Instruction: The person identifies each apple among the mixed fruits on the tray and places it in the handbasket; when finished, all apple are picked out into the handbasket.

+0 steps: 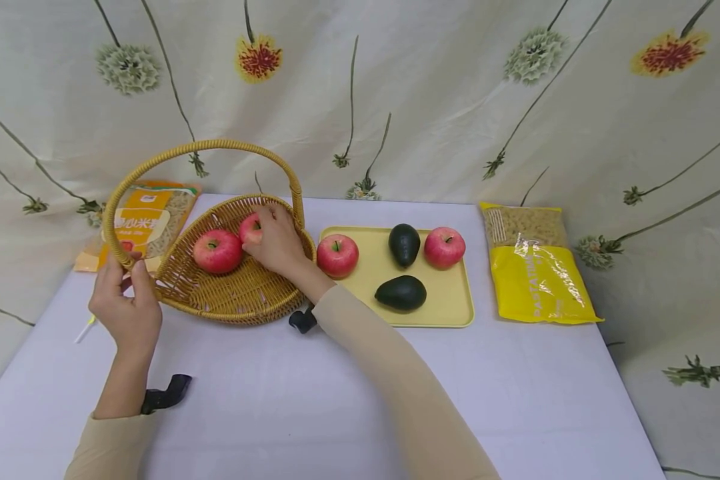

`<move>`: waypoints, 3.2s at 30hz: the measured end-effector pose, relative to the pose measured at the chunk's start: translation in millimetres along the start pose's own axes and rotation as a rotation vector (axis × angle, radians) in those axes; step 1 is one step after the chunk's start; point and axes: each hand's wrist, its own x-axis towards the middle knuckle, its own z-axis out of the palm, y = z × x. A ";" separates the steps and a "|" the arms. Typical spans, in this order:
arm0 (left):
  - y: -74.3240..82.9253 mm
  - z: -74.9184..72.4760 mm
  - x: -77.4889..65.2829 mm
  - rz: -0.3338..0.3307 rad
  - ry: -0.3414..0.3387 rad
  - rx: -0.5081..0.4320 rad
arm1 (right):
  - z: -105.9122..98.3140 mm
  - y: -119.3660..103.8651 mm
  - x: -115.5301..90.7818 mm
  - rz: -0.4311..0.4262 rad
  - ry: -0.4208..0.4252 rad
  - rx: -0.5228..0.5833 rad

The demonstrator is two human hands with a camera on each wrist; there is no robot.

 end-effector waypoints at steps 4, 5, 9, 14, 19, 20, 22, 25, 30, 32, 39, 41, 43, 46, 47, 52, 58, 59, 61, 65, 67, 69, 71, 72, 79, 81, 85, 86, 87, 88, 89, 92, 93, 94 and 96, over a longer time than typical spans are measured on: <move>-0.7 0.0 -0.2 -0.001 0.000 0.004 | -12.0 -6.2 -17.8 -0.087 -0.027 0.061; -0.7 0.0 -0.1 0.000 0.000 0.003 | -15.5 -8.1 -23.1 -0.106 -0.035 0.075; 0.7 -0.1 0.2 -0.001 -0.001 -0.001 | -30.2 -11.8 -44.7 -0.155 -0.050 0.111; 2.3 -0.2 -0.2 -0.006 0.000 -0.007 | -49.3 -8.7 -73.5 -0.179 -0.031 0.158; 2.5 0.3 -0.4 -0.007 -0.001 -0.016 | -70.4 0.8 -97.5 -0.191 0.004 0.185; 2.5 0.4 -0.5 -0.006 -0.002 -0.016 | -75.0 3.4 -101.4 -0.184 0.014 0.185; 2.3 0.6 -0.6 -0.004 -0.003 -0.014 | -84.6 8.4 -108.0 -0.167 0.028 0.192; 2.0 0.2 -0.5 0.001 0.001 -0.006 | -97.6 17.3 -115.1 -0.137 0.053 0.192; 1.1 0.4 -0.6 0.005 0.003 -0.005 | -114.7 33.4 -119.7 -0.116 0.134 0.213; 0.7 0.5 -0.7 0.000 0.001 -0.005 | -119.0 39.5 -119.5 -0.103 0.170 0.228; 0.3 0.4 -1.1 -0.004 -0.001 -0.002 | -124.9 55.3 -115.7 -0.043 0.226 0.256; 0.5 0.1 -1.0 -0.005 0.000 -0.004 | -124.2 59.2 -113.7 -0.029 0.234 0.261; 1.0 -0.2 -0.8 -0.005 -0.001 -0.007 | -123.3 62.6 -111.6 -0.017 0.243 0.266; 2.0 -0.6 -0.8 -0.005 -0.003 -0.007 | -121.8 67.2 -108.9 0.000 0.245 0.271; 2.4 -0.7 -0.9 -0.006 -0.005 -0.007 | -121.4 68.5 -108.1 0.006 0.244 0.273; 3.6 -0.7 -0.9 -0.009 -0.006 -0.005 | -118.6 74.4 -104.2 0.055 0.231 0.279; 3.6 -0.4 -0.5 -0.016 -0.001 -0.003 | -111.6 84.3 -99.1 0.105 0.209 0.308; 3.5 -0.5 -0.6 -0.017 -0.002 -0.002 | -110.2 85.9 -98.4 0.106 0.206 0.313; 3.5 -0.5 -0.7 -0.016 -0.001 -0.001 | -107.5 89.1 -97.2 0.107 0.200 0.318; 3.0 -0.3 -0.7 -0.012 0.001 -0.002 | -102.6 94.5 -95.1 0.123 0.187 0.318; 2.8 -0.1 -0.5 -0.010 0.002 -0.004 | -100.4 96.5 -94.4 0.138 0.178 0.309; 2.6 -0.1 -0.4 -0.008 0.001 -0.004 | -98.4 98.3 -93.8 0.143 0.171 0.299; 3.0 -0.3 -0.5 -0.010 0.001 -0.004 | -96.1 99.6 -93.1 0.148 0.165 0.289; 3.0 -0.5 -0.7 -0.011 0.002 -0.003 | -95.0 100.1 -92.7 0.148 0.161 0.286; 3.2 -0.3 -0.9 -0.011 0.000 -0.005 | -90.5 101.0 -91.6 0.163 0.128 0.296; 2.8 0.0 -0.8 -0.012 -0.001 -0.004 | -89.7 101.3 -91.5 0.168 0.120 0.301; 2.3 0.3 -0.7 -0.013 -0.002 -0.004 | -87.9 102.4 -91.5 0.174 0.107 0.301; 2.4 0.2 -0.7 -0.014 -0.001 -0.004 | -87.5 102.8 -91.4 0.173 0.105 0.299; 2.5 0.2 -0.7 -0.015 -0.002 -0.004 | -87.0 103.1 -91.3 0.174 0.102 0.296; 2.8 0.2 -0.7 -0.015 -0.002 -0.006 | -86.5 103.3 -91.2 0.175 0.100 0.293; 2.8 0.1 -0.6 -0.015 -0.002 -0.005 | -86.0 103.5 -91.0 0.176 0.098 0.290; 2.9 -0.1 -0.4 -0.014 -0.003 -0.003 | -83.6 103.8 -90.3 0.180 0.088 0.279; 2.6 -0.3 -0.4 -0.013 -0.005 -0.001 | -82.7 103.8 -90.3 0.183 0.084 0.273; 2.5 -0.4 -0.5 -0.012 -0.005 0.000 | -81.8 103.7 -90.4 0.184 0.079 0.268; 1.7 -1.1 -0.7 -0.007 -0.012 0.007 | -79.9 103.7 -90.4 0.191 0.068 0.259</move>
